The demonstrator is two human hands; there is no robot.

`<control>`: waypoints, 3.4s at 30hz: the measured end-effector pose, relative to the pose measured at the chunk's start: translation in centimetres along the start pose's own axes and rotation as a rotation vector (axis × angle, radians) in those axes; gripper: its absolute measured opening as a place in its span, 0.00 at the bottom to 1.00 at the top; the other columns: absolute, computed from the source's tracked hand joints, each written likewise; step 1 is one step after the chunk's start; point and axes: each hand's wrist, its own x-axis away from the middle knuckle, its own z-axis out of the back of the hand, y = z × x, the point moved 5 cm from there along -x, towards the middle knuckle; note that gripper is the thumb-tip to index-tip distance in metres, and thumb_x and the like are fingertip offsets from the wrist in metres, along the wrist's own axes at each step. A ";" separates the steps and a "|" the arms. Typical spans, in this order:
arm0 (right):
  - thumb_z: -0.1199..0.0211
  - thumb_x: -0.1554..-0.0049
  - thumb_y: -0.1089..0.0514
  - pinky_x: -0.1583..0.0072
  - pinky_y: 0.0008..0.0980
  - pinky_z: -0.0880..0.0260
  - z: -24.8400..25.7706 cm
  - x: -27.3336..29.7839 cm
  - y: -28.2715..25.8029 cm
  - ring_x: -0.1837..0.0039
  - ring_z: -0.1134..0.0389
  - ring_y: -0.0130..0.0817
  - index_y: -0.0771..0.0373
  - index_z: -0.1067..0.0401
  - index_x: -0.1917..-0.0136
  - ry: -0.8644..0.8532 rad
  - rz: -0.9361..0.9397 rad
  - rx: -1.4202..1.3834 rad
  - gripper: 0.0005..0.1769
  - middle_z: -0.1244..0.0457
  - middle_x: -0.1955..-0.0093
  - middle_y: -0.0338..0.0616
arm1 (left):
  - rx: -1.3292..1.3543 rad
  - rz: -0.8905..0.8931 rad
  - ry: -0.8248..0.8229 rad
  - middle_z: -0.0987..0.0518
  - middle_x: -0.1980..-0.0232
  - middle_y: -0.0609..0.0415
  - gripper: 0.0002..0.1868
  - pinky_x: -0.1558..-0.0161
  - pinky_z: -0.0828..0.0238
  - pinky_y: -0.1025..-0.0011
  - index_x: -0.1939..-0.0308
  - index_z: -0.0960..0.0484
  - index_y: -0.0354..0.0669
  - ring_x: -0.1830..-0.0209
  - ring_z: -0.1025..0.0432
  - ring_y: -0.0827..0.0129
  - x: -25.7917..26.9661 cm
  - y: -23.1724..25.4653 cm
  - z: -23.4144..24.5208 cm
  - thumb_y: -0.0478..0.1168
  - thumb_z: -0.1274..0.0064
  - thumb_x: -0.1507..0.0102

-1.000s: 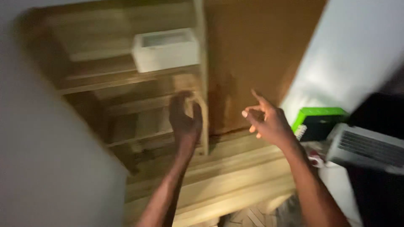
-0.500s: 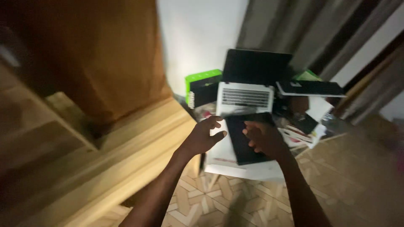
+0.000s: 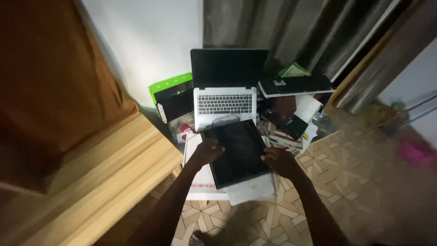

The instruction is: Cleaning a board game board and its container using a cloth.

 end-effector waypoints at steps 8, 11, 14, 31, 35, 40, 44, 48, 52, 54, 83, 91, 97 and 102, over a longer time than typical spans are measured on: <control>0.36 0.42 0.34 0.43 0.48 0.29 -2.8 -4.6 0.6 0.45 0.30 0.51 0.67 0.31 0.39 -0.315 -0.666 -0.141 0.35 0.32 0.48 0.56 | 0.036 0.487 0.083 0.20 0.55 0.33 0.33 0.63 0.18 0.51 0.52 0.31 0.29 0.59 0.19 0.42 -1.3 -9.5 -1.5 0.54 0.36 0.45; 0.38 0.42 0.39 0.42 0.48 0.31 -4.4 -5.3 1.8 0.43 0.32 0.50 0.64 0.29 0.41 -0.269 -0.520 -0.130 0.29 0.34 0.45 0.54 | 0.121 0.569 0.118 0.18 0.58 0.35 0.27 0.66 0.17 0.54 0.53 0.31 0.30 0.62 0.18 0.44 -3.3 -12.1 -3.4 0.48 0.40 0.44; 0.39 0.41 0.42 0.42 0.48 0.30 -5.1 -5.5 0.9 0.43 0.31 0.49 0.64 0.29 0.42 -0.335 -0.531 -0.118 0.24 0.34 0.45 0.53 | -0.039 0.551 0.149 0.19 0.63 0.37 0.20 0.67 0.22 0.58 0.55 0.30 0.34 0.66 0.21 0.48 -3.3 -15.9 -4.9 0.47 0.46 0.38; 0.44 0.48 0.61 0.43 0.48 0.33 -4.2 -7.9 15.6 0.43 0.34 0.41 0.49 0.33 0.37 -0.060 -1.246 -1.463 0.24 0.34 0.45 0.36 | 0.577 0.650 0.210 0.23 0.69 0.49 0.12 0.74 0.27 0.62 0.63 0.22 0.37 0.71 0.27 0.63 6.5 -9.4 -2.0 0.44 0.50 0.36; 0.39 0.43 0.54 0.46 0.44 0.33 -11.5 -7.9 22.9 0.45 0.36 0.42 0.65 0.30 0.36 -0.160 -0.937 -1.826 0.23 0.36 0.45 0.43 | 0.524 0.615 0.299 0.24 0.71 0.53 0.15 0.77 0.27 0.64 0.63 0.22 0.40 0.75 0.28 0.67 9.4 -7.6 -2.5 0.48 0.55 0.36; 0.45 0.51 0.54 0.45 0.45 0.30 -6.7 -10.5 19.2 0.46 0.34 0.44 0.59 0.28 0.40 -0.239 -1.121 -1.737 0.24 0.34 0.46 0.43 | 0.440 0.476 0.346 0.28 0.77 0.49 0.25 0.81 0.35 0.68 0.67 0.24 0.30 0.81 0.32 0.67 12.1 -4.9 -1.7 0.52 0.56 0.29; 0.43 0.53 0.55 0.42 0.45 0.32 -7.2 -10.7 18.9 0.43 0.34 0.45 0.59 0.31 0.37 -0.217 -1.073 -1.627 0.29 0.36 0.43 0.45 | 0.605 0.594 0.533 0.24 0.74 0.54 0.20 0.80 0.30 0.69 0.60 0.20 0.36 0.79 0.29 0.71 14.1 -2.9 -1.3 0.50 0.58 0.32; 0.42 0.58 0.57 0.40 0.47 0.35 -3.7 -11.4 16.1 0.40 0.37 0.45 0.54 0.33 0.37 -0.086 -0.944 -1.445 0.32 0.38 0.41 0.46 | 0.582 0.380 0.628 0.29 0.77 0.53 0.16 0.83 0.44 0.70 0.56 0.18 0.37 0.83 0.37 0.70 15.2 -4.8 -0.9 0.45 0.57 0.29; 0.38 0.53 0.57 0.38 0.51 0.35 -10.0 -9.3 19.5 0.39 0.38 0.50 0.67 0.32 0.42 -0.060 -1.055 -1.290 0.25 0.38 0.40 0.52 | 0.681 0.630 0.699 0.25 0.72 0.54 0.11 0.80 0.37 0.67 0.53 0.19 0.42 0.78 0.31 0.68 15.4 -13.6 -3.3 0.39 0.52 0.36; 0.37 0.53 0.57 0.36 0.47 0.38 -10.9 -8.5 19.6 0.39 0.40 0.49 0.64 0.32 0.40 -0.090 -1.103 -1.251 0.26 0.39 0.40 0.51 | 0.725 0.452 0.695 0.28 0.71 0.54 0.12 0.78 0.37 0.65 0.50 0.22 0.39 0.76 0.33 0.67 14.4 -17.1 -4.2 0.39 0.50 0.35; 0.33 0.53 0.60 0.40 0.51 0.27 6.5 -15.2 3.7 0.34 0.34 0.42 0.48 0.37 0.33 0.052 -0.706 -1.952 0.34 0.38 0.34 0.40 | -0.414 0.202 0.568 0.20 0.46 0.41 0.27 0.47 0.26 0.49 0.39 0.25 0.44 0.47 0.26 0.40 -2.3 1.9 1.0 0.42 0.40 0.43; 0.36 0.51 0.64 0.41 0.51 0.26 4.8 -20.3 -3.8 0.40 0.30 0.48 0.67 0.30 0.38 -0.369 -0.433 -1.856 0.27 0.33 0.41 0.49 | -0.334 0.109 0.821 0.25 0.50 0.38 0.34 0.54 0.25 0.54 0.42 0.25 0.37 0.52 0.28 0.42 5.3 12.6 14.3 0.31 0.38 0.54; 0.36 0.54 0.62 0.41 0.51 0.25 3.0 -22.6 -8.2 0.43 0.30 0.48 0.60 0.31 0.37 -0.399 -0.579 -1.515 0.29 0.35 0.48 0.50 | -0.577 -0.023 0.861 0.22 0.48 0.41 0.32 0.46 0.29 0.54 0.42 0.23 0.38 0.47 0.28 0.43 7.3 7.8 18.9 0.28 0.40 0.53; 0.37 0.54 0.63 0.41 0.46 0.30 1.4 -25.2 -10.2 0.42 0.31 0.44 0.60 0.32 0.38 -0.336 -0.722 -1.594 0.29 0.33 0.44 0.46 | -0.490 0.026 0.810 0.19 0.47 0.41 0.26 0.46 0.26 0.54 0.44 0.21 0.40 0.47 0.25 0.43 5.7 -0.9 21.1 0.32 0.40 0.47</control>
